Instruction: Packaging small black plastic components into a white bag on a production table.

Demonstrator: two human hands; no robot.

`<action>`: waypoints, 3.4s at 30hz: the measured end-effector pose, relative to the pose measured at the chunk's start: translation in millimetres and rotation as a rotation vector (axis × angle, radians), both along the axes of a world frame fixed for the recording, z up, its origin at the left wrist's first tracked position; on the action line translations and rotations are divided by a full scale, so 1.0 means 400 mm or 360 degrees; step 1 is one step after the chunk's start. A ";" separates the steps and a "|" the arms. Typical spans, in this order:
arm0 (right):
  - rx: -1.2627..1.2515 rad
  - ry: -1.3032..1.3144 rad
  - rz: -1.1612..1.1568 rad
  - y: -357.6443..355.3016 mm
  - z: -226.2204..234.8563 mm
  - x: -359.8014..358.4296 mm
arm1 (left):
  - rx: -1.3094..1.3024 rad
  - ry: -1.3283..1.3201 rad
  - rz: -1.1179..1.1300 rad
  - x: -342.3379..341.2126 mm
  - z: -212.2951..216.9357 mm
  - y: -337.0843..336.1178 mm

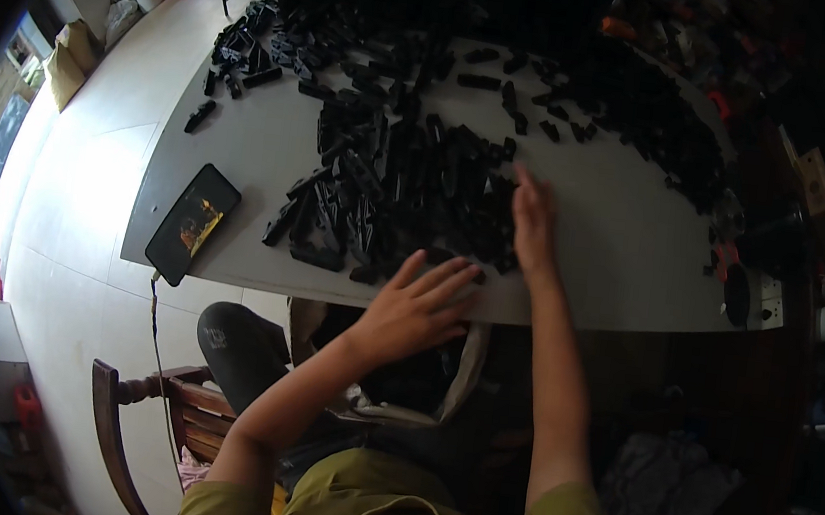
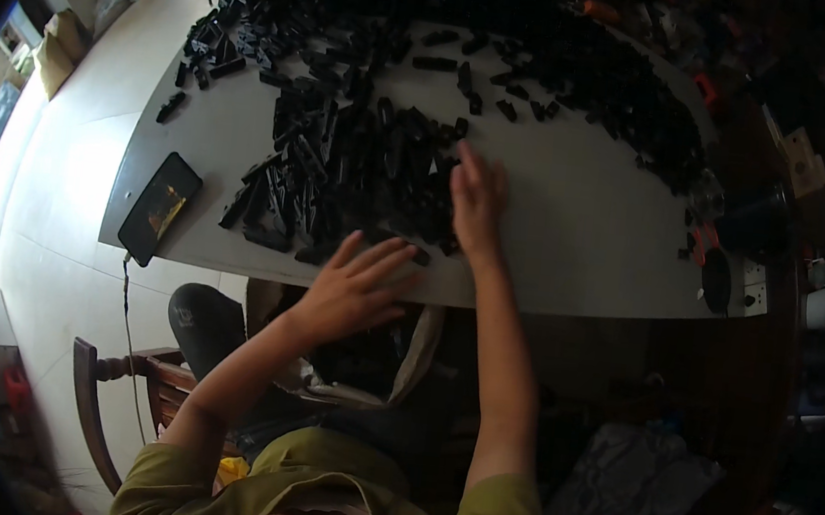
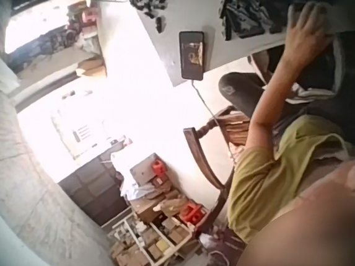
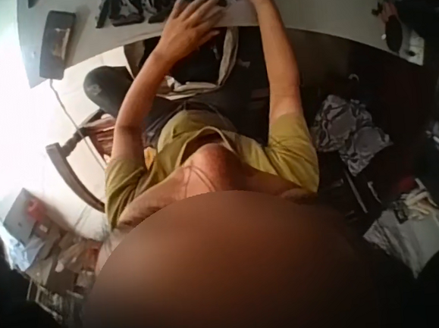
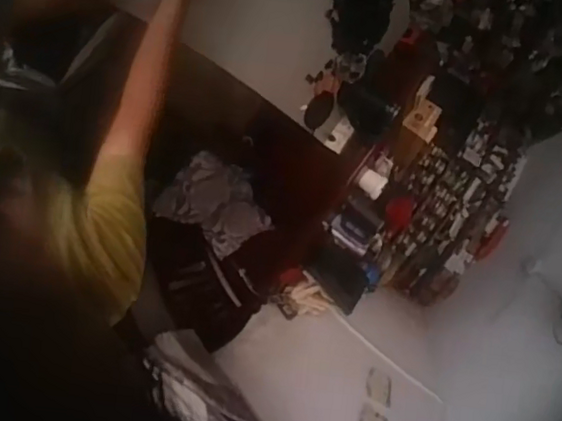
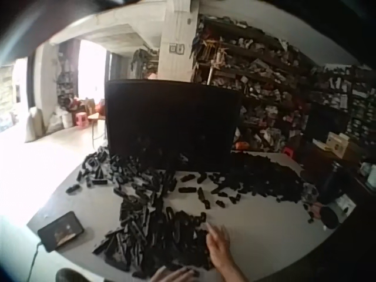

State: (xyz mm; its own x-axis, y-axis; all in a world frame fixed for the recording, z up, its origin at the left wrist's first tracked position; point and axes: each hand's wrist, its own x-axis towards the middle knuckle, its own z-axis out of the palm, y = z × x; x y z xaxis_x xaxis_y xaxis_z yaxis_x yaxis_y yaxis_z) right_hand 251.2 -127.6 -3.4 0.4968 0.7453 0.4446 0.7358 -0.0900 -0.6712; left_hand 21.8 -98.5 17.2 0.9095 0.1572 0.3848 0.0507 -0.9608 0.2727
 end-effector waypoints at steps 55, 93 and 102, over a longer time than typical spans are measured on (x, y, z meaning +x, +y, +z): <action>-0.1318 0.1974 -0.0478 -0.380 -0.249 -0.197 | -0.1527 0.0736 0.1544 -0.430 -0.293 -0.022; -0.0724 -0.0307 0.0891 -0.353 0.093 -0.450 | -0.0167 0.0305 0.1383 -0.366 -0.047 0.012; -0.0506 -0.0103 0.0322 -0.249 0.155 -0.335 | -0.0580 0.0076 0.0495 -0.337 -0.009 -0.021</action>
State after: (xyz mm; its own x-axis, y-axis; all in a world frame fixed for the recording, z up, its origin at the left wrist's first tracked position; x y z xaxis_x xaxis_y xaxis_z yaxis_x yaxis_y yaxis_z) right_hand 117.3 -227.3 58.8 0.3041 0.9312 0.2008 0.7999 -0.1350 -0.5848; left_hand -112.9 -106.8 13.5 0.8132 0.5416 0.2131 0.3413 -0.7403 0.5791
